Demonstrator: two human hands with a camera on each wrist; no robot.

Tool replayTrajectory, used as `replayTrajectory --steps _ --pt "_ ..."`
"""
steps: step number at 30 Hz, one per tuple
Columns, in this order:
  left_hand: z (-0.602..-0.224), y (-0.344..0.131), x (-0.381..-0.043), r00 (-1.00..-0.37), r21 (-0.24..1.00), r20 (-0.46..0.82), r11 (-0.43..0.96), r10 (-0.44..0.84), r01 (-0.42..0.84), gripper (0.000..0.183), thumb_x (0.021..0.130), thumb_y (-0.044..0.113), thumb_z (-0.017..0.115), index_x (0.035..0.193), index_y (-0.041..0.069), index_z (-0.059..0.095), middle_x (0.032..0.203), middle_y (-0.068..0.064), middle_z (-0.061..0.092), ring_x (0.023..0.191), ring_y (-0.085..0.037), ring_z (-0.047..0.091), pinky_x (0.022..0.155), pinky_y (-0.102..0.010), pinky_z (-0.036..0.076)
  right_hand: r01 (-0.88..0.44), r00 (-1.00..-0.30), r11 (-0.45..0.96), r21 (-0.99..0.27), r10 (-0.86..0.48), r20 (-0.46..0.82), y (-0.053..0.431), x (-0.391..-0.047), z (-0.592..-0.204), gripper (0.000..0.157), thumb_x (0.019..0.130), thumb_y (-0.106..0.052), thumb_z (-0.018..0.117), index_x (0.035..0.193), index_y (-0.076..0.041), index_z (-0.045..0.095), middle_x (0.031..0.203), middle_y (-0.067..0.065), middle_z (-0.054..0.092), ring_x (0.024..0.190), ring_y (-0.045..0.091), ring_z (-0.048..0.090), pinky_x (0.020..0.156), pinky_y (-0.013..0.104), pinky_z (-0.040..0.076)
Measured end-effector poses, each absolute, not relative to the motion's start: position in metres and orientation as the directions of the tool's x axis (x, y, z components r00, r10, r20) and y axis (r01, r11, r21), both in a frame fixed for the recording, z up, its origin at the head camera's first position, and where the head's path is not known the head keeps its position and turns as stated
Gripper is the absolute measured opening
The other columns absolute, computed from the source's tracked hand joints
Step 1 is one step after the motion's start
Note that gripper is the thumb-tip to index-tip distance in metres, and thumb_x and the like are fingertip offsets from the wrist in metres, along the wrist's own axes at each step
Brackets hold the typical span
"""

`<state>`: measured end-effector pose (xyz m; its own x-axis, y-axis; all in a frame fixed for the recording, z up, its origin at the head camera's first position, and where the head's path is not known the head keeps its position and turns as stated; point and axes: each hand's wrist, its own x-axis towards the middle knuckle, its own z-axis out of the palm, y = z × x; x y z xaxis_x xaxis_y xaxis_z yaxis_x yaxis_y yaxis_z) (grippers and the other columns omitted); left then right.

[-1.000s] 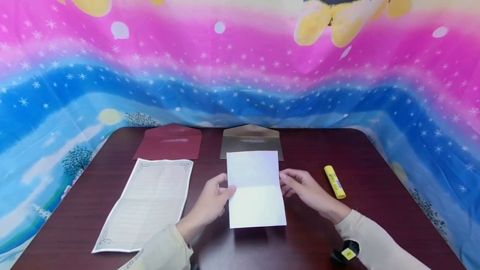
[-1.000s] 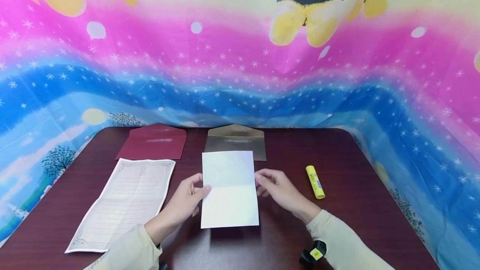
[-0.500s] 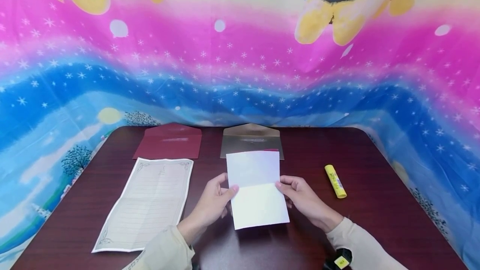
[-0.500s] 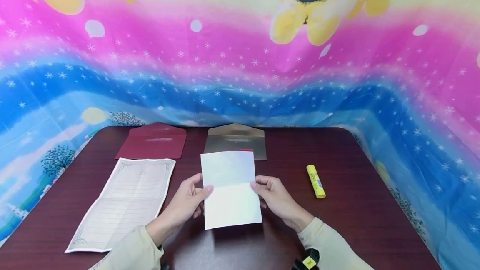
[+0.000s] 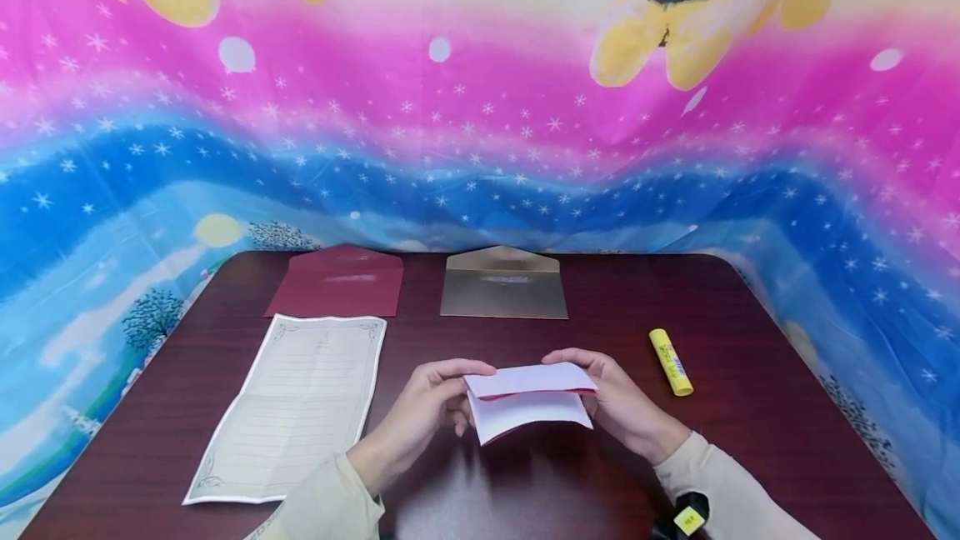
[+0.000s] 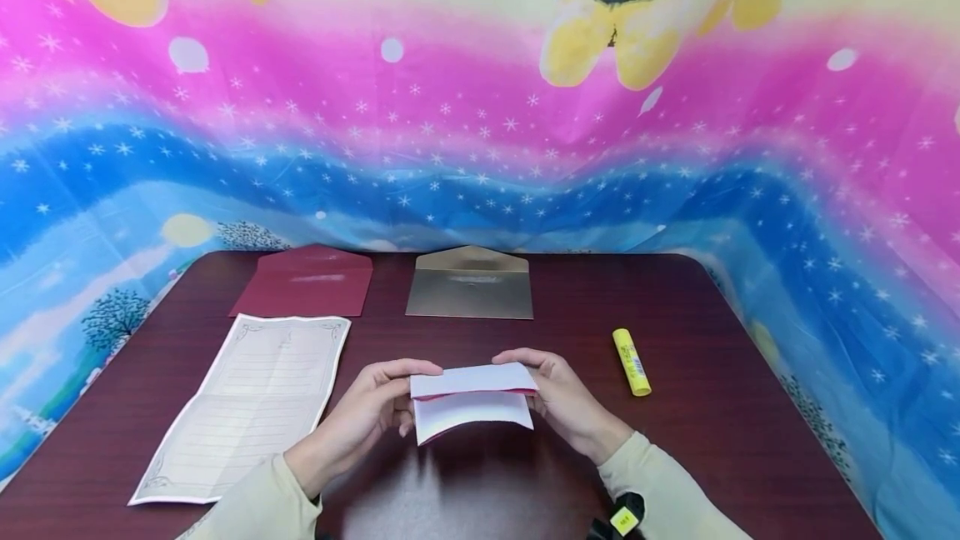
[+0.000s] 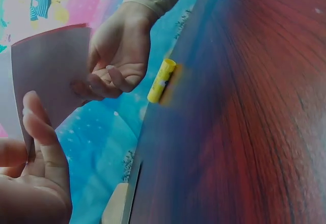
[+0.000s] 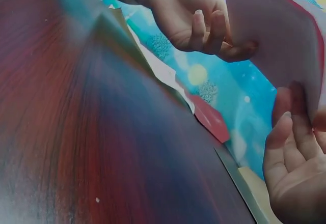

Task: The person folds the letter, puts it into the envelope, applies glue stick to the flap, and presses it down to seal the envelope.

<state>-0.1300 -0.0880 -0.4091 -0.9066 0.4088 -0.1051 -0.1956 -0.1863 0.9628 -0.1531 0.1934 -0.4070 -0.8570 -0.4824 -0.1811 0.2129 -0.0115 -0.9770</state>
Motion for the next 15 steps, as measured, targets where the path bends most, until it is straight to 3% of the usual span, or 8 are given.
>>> replayTrajectory --steps 7,11,15 --pt "-0.4107 -0.0886 -0.1293 -0.907 0.977 -0.138 -0.093 0.398 -0.189 0.038 0.103 0.015 0.045 0.126 -0.005 0.066 0.1 -0.003 0.074 0.067 -0.009 0.065 0.056 -0.022 0.049 0.25 -0.862 0.051 -0.967 -0.444 -0.246 0.1942 -0.154 -0.4059 0.054 0.108 -0.049 0.037 0.137 -0.009 0.059 0.129 -0.002 0.065 0.108 0.014 0.064 0.089 0.029 0.055" --pt "-0.414 -0.0864 -0.1289 -0.926 0.997 -0.072 0.035 0.371 -0.063 0.032 0.104 0.018 0.053 0.115 -0.005 0.071 0.108 -0.017 0.073 0.069 -0.006 0.06 0.055 -0.023 0.051 0.181 -0.877 0.197 -0.963 -0.411 -0.249 0.1907 -0.1547 -0.407 0.052 0.105 -0.043 0.05 0.137 -0.002 0.058 0.13 0.01 0.066 0.103 0.017 0.067 0.085 0.029 0.057" --pt "-0.4167 -0.0838 -0.1276 -0.928 0.989 0.005 0.133 0.372 0.059 0.02 0.098 0.01 0.062 0.103 -0.007 0.071 0.094 -0.022 0.073 0.064 -0.003 0.059 0.051 -0.025 0.05 0.098 -0.888 0.293 -0.951 -0.405 -0.216 0.1862 -0.1549 -0.4072 0.043 0.099 -0.023 0.065 0.134 0.001 0.057 0.119 0.016 0.073 0.093 0.018 0.07 0.08 0.027 0.059"
